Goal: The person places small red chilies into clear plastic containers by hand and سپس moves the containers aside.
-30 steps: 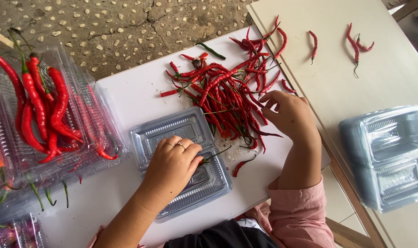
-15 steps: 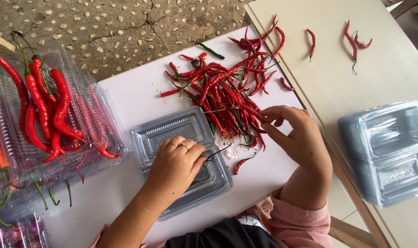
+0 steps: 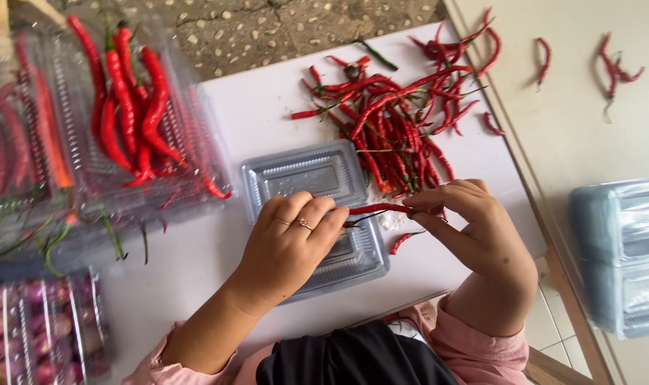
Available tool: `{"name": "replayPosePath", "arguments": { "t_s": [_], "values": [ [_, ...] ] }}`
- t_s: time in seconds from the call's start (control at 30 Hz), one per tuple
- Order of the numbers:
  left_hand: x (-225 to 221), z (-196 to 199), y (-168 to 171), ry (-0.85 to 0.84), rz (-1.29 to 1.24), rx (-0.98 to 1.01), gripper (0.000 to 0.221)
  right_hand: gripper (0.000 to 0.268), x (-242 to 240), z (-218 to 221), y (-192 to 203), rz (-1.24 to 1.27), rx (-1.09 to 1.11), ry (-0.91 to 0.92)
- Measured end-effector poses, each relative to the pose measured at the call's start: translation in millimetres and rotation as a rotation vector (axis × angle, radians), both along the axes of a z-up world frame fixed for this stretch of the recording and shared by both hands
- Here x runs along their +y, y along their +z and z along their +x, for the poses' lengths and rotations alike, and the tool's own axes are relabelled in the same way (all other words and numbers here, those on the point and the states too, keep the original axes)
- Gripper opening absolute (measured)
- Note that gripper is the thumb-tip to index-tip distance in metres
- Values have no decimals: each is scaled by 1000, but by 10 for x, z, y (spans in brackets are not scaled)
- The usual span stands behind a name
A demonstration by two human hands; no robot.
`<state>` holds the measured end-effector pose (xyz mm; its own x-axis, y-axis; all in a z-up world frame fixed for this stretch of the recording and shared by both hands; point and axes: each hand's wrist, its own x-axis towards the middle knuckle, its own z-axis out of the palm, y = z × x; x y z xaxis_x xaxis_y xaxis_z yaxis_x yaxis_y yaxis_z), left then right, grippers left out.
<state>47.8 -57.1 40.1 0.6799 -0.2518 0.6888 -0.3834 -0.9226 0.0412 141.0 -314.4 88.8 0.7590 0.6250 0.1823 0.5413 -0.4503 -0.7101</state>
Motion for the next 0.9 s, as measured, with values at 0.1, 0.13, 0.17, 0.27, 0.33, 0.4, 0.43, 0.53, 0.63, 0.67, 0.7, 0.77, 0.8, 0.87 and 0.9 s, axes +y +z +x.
{"name": "replayPosePath", "arguments": {
  "t_s": [0.1,0.13,0.17,0.27,0.33,0.4,0.43,0.53,0.63,0.67,0.7,0.77,0.8,0.87,0.9],
  "values": [
    [127,-126,1,18,-7,20,4,18,116,-21,-7,-29,-14,77],
    [182,-189,7,27,-8,30,4,18,147,-37,-22,-30,-3,87],
    [234,-251,16,-22,-73,100,3,16,176,-51,-34,-65,-20,123],
    [332,-414,-99,-81,-156,211,4,12,219,-47,-122,-137,-50,174],
    [364,-496,-205,-97,-173,256,4,12,242,-49,-201,-175,-59,184],
    [383,-548,-290,-104,-182,305,5,8,281,-52,-276,-235,-53,205],
    [420,-556,-290,-102,-184,304,5,8,298,-61,-299,-237,-53,207],
    [525,-580,-311,-4,-247,318,7,6,330,-82,-360,-280,-61,218],
    [582,-610,-385,68,-254,365,12,7,353,-98,-395,-326,-71,211],
    [572,-615,-415,70,-254,375,13,5,369,-111,-387,-339,-80,209],
    [564,-620,-446,72,-255,384,14,4,386,-124,-381,-351,-90,206],
    [544,-615,-454,75,-250,391,17,5,413,-128,-395,-360,-108,194],
    [535,-613,-456,76,-245,398,20,5,427,-131,-400,-369,-127,181],
    [491,-608,-410,70,-227,392,21,5,454,-133,-388,-375,-135,176],
    [470,-605,-389,63,-208,384,22,4,469,-133,-384,-380,-144,170]
  ]
}}
